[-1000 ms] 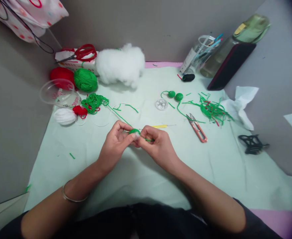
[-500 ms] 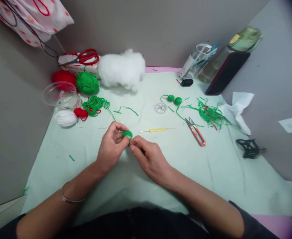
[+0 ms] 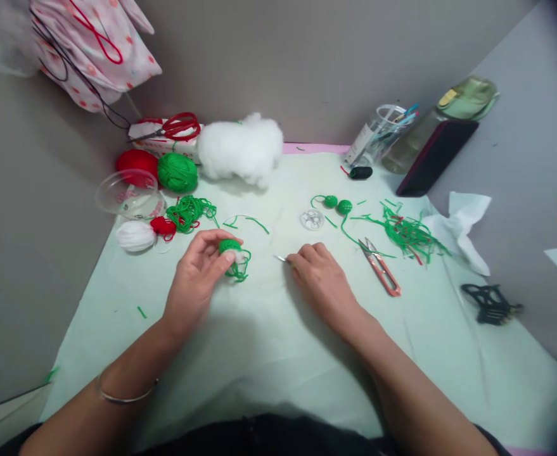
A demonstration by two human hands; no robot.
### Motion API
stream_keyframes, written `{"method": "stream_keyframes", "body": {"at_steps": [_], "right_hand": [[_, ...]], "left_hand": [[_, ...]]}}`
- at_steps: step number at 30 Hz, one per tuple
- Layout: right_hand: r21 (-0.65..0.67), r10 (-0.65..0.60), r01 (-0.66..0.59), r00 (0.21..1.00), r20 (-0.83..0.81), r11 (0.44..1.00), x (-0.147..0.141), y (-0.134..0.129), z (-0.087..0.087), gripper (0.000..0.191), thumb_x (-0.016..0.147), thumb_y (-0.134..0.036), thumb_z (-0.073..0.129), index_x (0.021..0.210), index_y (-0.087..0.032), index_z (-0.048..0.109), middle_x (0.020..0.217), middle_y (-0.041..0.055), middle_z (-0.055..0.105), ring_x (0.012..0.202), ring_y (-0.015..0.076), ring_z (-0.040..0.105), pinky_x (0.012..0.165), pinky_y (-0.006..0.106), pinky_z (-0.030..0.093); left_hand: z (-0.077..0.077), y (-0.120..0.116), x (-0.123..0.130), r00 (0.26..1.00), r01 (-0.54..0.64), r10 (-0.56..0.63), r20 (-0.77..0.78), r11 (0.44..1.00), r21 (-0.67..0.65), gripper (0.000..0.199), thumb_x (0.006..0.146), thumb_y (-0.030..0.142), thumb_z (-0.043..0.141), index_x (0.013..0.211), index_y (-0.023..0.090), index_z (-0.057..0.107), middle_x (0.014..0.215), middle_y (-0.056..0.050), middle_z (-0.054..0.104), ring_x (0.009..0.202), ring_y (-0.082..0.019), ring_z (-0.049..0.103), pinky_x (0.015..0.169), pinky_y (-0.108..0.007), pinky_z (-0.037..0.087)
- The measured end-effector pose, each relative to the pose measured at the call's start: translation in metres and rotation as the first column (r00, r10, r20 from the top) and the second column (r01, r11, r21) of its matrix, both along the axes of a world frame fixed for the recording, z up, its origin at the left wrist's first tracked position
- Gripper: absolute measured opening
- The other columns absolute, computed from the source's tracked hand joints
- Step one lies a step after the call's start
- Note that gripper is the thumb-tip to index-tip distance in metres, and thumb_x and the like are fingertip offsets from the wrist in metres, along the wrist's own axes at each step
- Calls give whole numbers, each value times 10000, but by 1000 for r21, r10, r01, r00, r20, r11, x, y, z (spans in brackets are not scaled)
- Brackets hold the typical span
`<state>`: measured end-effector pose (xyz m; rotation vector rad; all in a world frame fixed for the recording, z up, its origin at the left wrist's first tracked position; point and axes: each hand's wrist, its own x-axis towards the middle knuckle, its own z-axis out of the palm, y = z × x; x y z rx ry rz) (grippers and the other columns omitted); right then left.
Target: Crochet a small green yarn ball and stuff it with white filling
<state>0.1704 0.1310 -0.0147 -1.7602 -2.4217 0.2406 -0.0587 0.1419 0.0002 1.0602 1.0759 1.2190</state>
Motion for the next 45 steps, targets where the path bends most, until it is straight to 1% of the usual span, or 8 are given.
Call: {"method": "stream_keyframes", "body": {"at_steps": [5,8,10,14,19,25,38,45], "right_hand": [[-134,-133,81,887,-443,988,5,-2,11,176,956,-155,530,997,-194,697,969,89,662,868,215,576,742,347,450],[-380,-302,-37,540,-785,924,0,-7,28,171,998,-315,542,1032,-212,674,874,31,661,720,144,585,657,294,452],[-501,-423,-198,332,-843,842,-7,-11,36,201,1001,-370,551,1037,-207,663,726,-21,608,580,104,518,569,265,398],[-606,-613,-425,139,-778,672,-23,-18,39,237,973,-419,610,1022,-197,674,589,-96,416,456,47,285,453,223,216],[-666,-751,-528,80,-656,526,-35,-19,34,249,921,-418,680,952,-170,685,583,-112,361,428,19,172,397,201,112],[-680,-811,-586,66,-582,441,-36,-18,29,259,974,-403,596,935,-165,690,587,-103,415,368,1,187,342,156,150],[-677,-863,-635,31,-504,372,-33,-17,29,207,951,-369,625,885,-174,637,570,-105,462,336,2,183,296,129,206],[-660,-859,-638,-6,-513,398,-31,-17,26,201,972,-341,592,893,-164,646,580,-103,452,337,9,199,308,151,255]], "left_hand": [[-12,-6,4,996,91,-90,10,993,-75,192,937,306,706,1121,255,689,1113,-43,711,822,-139,613,751,-271,526],[-14,-8,7,994,112,-113,-6,990,-87,210,932,312,719,1136,261,706,1111,-44,724,886,-146,633,794,-267,521],[-13,-9,9,992,118,-122,-42,988,-97,225,921,314,731,1138,257,711,1112,-50,737,962,-164,657,844,-276,522],[-10,-11,11,986,132,-142,-88,986,-105,251,911,314,729,1151,239,713,1116,-61,755,1000,-189,685,879,-296,532],[-9,-13,12,986,125,-137,-96,985,-122,303,909,330,726,1186,208,704,1099,-64,753,897,-173,691,821,-293,544],[-6,-15,15,984,105,-120,-134,988,-114,346,893,348,739,1189,171,712,1093,-77,771,994,-193,705,912,-304,551],[-11,-17,15,966,85,-92,-240,996,-38,315,921,319,705,1211,196,706,1185,-65,748,1029,-173,689,931,-282,542],[-15,-18,13,943,137,-107,-314,988,74,276,971,300,648,1220,198,709,1168,-61,703,1000,-147,656,920,-254,521]]}}
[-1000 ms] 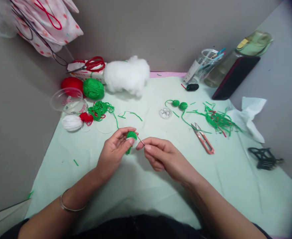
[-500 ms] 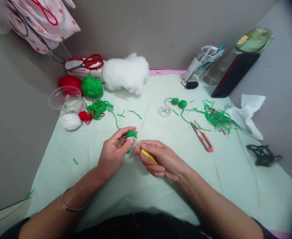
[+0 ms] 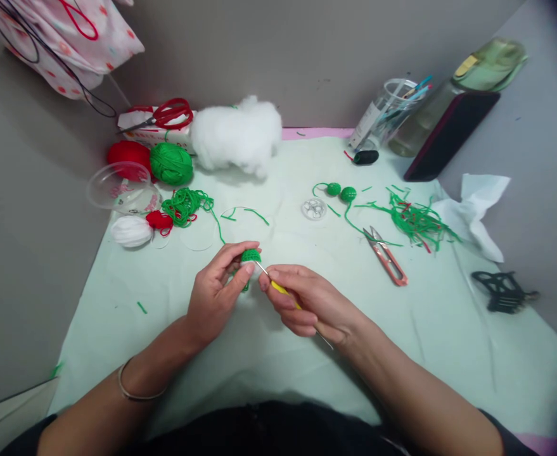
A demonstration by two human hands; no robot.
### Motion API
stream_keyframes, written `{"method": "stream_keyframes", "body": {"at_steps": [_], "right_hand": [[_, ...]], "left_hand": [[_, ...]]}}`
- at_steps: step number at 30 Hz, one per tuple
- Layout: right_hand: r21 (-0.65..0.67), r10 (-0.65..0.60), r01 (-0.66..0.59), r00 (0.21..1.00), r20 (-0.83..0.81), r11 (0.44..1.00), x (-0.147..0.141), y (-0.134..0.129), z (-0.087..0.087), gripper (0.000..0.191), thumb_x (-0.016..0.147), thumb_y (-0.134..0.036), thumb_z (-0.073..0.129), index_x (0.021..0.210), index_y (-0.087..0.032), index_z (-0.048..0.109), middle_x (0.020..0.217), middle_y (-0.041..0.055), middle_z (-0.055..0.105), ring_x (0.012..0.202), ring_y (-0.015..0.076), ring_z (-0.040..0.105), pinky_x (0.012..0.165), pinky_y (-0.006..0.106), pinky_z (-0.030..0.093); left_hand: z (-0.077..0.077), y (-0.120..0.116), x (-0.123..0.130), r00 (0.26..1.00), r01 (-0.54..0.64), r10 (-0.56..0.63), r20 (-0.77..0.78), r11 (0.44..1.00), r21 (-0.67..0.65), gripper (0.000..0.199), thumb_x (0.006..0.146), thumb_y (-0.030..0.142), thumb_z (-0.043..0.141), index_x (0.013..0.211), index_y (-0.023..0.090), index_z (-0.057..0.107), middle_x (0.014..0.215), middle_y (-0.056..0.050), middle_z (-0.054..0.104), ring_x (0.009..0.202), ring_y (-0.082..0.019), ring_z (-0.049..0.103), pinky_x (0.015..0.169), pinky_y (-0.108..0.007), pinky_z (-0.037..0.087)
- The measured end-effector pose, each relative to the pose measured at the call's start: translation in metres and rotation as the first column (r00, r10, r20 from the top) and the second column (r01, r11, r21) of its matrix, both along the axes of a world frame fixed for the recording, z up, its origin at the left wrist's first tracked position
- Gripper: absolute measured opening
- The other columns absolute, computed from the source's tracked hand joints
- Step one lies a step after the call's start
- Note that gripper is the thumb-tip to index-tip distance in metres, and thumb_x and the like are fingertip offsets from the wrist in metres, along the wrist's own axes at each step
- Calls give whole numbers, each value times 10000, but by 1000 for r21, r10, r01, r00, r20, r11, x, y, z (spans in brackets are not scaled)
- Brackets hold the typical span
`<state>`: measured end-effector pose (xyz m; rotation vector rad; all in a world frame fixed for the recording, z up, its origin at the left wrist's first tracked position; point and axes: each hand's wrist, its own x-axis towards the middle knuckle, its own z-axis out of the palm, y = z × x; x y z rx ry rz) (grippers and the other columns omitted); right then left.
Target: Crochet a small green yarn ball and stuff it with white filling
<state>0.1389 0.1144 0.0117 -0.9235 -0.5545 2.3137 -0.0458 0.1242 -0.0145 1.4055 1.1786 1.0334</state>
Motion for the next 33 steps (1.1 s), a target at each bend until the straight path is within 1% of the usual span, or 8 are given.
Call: {"method": "stream_keyframes", "body": {"at_steps": [10,14,18,20,22,26,30,33], "right_hand": [[311,-86,1,961,262,950,-9,-11,4,226,1010,-375,509,888,-198,578,538,-123,359,379,37,247,394,192,226],[589,-202,-208,808,553,781,-13,-22,4,221,1030,-317,416,866,-209,518,607,-87,371,497,69,310,480,228,248],[688,-294,-401,690,661,605,-16,-27,3,192,999,-237,426,809,-219,443,627,-79,353,540,81,259,538,270,211],[693,-287,-344,728,623,634,-17,-25,2,175,993,-238,444,821,-216,464,637,-76,372,537,77,270,532,261,218],[618,-207,-186,836,508,764,-16,-21,3,183,1014,-300,454,867,-210,516,620,-85,382,499,68,290,491,234,236],[180,-16,3,997,72,984,-12,-13,4,251,1001,-409,530,898,-190,596,524,-133,321,358,36,183,362,193,182],[18,309,-314,920,-241,949,-10,-15,2,267,957,-388,624,919,-129,674,487,-130,374,319,28,210,321,178,206],[91,311,-298,925,-217,950,-10,-17,3,253,968,-365,617,949,-122,684,485,-113,436,322,33,270,333,172,256]], "left_hand": [[0,3,2,997,25,-28,-68,999,-43,192,934,227,618,1089,184,723,862,-9,707,723,-124,613,713,-254,499],[2,5,4,997,70,-72,-13,995,-68,180,895,152,573,1017,170,704,670,33,655,616,-116,607,652,-245,497],[4,5,3,996,87,-85,34,994,-71,175,861,119,579,967,178,705,746,22,687,638,-108,653,677,-237,526],[5,4,2,991,110,-102,82,989,-97,157,870,137,594,976,181,702,801,9,700,664,-109,661,679,-235,536],[5,4,3,984,104,-83,155,986,-131,167,875,153,615,1028,188,673,835,4,706,682,-110,661,672,-233,540],[5,10,4,971,15,28,236,984,-179,240,848,169,685,1068,199,592,848,5,699,674,-119,667,648,-243,544],[0,18,-1,956,-67,126,266,973,-220,171,867,230,708,1002,197,606,821,12,662,615,-126,648,557,-248,522],[-1,20,-5,944,-27,114,311,962,-270,204,871,240,739,1052,202,651,852,13,656,667,-118,641,599,-237,522]]}}
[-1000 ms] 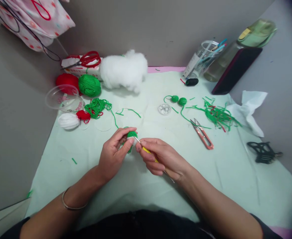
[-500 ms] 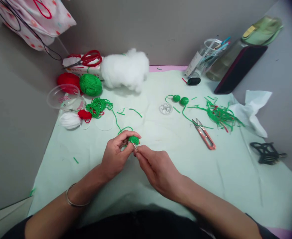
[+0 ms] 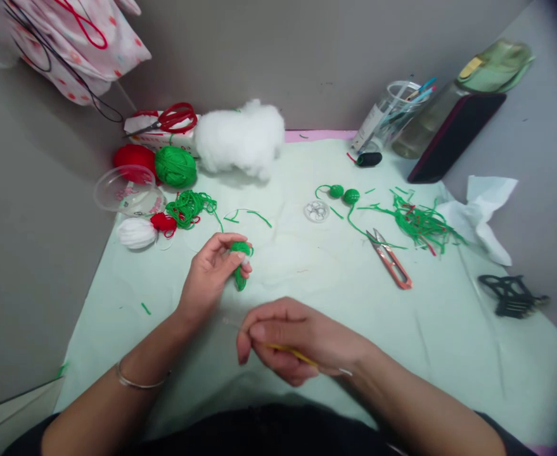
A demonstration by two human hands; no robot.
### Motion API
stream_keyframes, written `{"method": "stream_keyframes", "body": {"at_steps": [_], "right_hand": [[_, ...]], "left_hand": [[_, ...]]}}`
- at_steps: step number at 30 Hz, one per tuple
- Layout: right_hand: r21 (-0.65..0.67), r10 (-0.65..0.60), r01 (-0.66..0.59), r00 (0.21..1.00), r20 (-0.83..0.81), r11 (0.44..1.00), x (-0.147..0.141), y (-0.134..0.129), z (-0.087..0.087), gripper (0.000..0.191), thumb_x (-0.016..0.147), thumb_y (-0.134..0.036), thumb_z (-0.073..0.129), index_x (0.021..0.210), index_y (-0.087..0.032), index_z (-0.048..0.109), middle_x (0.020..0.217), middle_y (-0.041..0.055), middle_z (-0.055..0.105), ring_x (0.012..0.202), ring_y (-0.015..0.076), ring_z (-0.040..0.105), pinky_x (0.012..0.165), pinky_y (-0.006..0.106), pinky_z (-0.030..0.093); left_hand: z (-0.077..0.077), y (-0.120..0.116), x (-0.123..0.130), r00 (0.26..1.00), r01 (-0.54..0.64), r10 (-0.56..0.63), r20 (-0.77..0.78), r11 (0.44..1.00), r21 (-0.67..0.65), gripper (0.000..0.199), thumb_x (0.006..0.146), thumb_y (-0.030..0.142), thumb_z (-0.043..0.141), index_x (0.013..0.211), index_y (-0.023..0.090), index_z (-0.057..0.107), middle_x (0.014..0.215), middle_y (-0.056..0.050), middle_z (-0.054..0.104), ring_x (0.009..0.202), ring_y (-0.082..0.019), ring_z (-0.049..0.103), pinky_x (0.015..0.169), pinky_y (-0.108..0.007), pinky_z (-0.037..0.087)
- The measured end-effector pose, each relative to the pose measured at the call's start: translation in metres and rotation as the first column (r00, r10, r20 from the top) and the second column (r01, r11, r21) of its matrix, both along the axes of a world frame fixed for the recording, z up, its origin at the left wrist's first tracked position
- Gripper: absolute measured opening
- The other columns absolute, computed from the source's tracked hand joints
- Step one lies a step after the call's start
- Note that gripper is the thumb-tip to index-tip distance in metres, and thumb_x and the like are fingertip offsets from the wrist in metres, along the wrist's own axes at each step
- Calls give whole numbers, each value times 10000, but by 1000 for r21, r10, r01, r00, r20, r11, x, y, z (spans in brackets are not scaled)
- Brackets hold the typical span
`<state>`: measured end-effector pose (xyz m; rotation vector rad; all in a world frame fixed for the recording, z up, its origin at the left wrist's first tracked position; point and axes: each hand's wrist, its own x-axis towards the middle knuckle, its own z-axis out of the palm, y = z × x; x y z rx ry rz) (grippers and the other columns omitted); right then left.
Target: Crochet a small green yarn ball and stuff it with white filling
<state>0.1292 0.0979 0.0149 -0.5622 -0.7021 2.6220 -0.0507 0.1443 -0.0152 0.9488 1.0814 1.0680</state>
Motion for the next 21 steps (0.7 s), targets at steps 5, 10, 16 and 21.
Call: {"method": "stream_keyframes", "body": {"at_steps": [5,10,16,21], "right_hand": [[130,-380,361,907,181,924,6,10,5,241,992,-356,575,865,-165,650,472,-124,395,321,17,219,350,154,230],[155,-429,402,867,251,903,9,15,6,246,977,-386,593,861,-176,645,493,-125,385,336,14,192,356,156,224],[173,-384,348,882,272,921,7,13,2,240,979,-378,580,864,-176,642,463,-129,372,329,18,199,358,152,228],[164,-350,313,887,303,935,6,14,-1,231,962,-365,585,835,-178,632,453,-125,392,318,18,221,355,154,230]], "left_hand": [[5,-4,0,981,158,-144,130,983,-98,288,958,354,686,1215,225,698,1119,-55,730,809,-118,659,771,-242,532],[4,-7,0,979,195,-188,85,977,-89,310,954,330,695,1253,252,724,1246,-61,736,820,-113,658,823,-250,522],[3,-10,5,989,138,-139,-40,990,-25,351,874,268,756,1209,187,691,918,-24,734,738,-136,653,758,-287,539],[3,-9,9,993,110,-110,-47,994,-2,255,837,254,771,1036,174,635,783,10,686,644,-130,643,697,-295,536]]}}
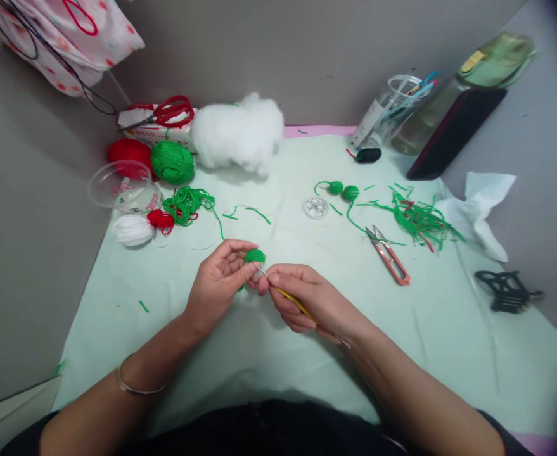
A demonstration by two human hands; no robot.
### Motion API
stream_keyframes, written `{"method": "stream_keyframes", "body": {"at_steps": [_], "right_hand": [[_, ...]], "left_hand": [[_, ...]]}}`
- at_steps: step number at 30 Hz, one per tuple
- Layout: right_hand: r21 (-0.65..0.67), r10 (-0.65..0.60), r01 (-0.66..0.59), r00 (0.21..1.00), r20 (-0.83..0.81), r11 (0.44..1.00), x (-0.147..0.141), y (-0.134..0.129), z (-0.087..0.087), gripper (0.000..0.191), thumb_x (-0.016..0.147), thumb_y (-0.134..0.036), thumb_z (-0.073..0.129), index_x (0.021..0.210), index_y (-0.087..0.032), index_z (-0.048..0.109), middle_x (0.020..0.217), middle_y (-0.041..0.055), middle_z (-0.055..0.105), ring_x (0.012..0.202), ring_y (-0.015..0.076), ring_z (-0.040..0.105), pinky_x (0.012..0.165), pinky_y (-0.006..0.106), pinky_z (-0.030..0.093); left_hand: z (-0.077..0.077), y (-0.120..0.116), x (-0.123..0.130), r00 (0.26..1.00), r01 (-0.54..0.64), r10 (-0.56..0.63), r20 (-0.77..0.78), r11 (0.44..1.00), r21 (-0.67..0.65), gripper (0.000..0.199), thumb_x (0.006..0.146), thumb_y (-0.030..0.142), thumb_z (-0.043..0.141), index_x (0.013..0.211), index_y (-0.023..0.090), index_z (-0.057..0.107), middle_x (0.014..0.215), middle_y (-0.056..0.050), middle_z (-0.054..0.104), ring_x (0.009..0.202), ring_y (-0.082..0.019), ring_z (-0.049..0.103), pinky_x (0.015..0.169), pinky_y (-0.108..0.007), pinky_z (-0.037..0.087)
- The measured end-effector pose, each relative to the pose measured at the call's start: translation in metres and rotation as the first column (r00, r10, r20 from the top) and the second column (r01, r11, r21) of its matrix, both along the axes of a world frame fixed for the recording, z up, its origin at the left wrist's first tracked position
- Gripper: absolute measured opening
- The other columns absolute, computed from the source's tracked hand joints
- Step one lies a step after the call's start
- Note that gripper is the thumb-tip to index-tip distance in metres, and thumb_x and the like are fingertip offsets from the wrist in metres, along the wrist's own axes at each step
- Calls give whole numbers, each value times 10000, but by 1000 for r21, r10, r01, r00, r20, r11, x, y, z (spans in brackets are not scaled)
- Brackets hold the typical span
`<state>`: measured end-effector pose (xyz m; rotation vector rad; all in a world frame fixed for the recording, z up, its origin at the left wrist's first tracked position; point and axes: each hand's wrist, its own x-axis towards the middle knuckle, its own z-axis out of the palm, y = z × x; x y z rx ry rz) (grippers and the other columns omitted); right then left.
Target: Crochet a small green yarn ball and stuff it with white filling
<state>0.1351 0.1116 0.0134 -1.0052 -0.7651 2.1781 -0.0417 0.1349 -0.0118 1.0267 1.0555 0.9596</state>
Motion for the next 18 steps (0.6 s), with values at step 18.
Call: {"method": "stream_keyframes", "body": {"at_steps": [18], "right_hand": [[254,-85,-2,939,333,967,-6,-10,4,233,985,-356,502,839,-201,597,527,-96,375,429,65,263,437,221,227]], "left_hand": [[0,-2,2,994,65,-63,-90,998,23,119,852,234,721,937,176,660,669,28,657,624,-137,638,646,-281,536]]}}
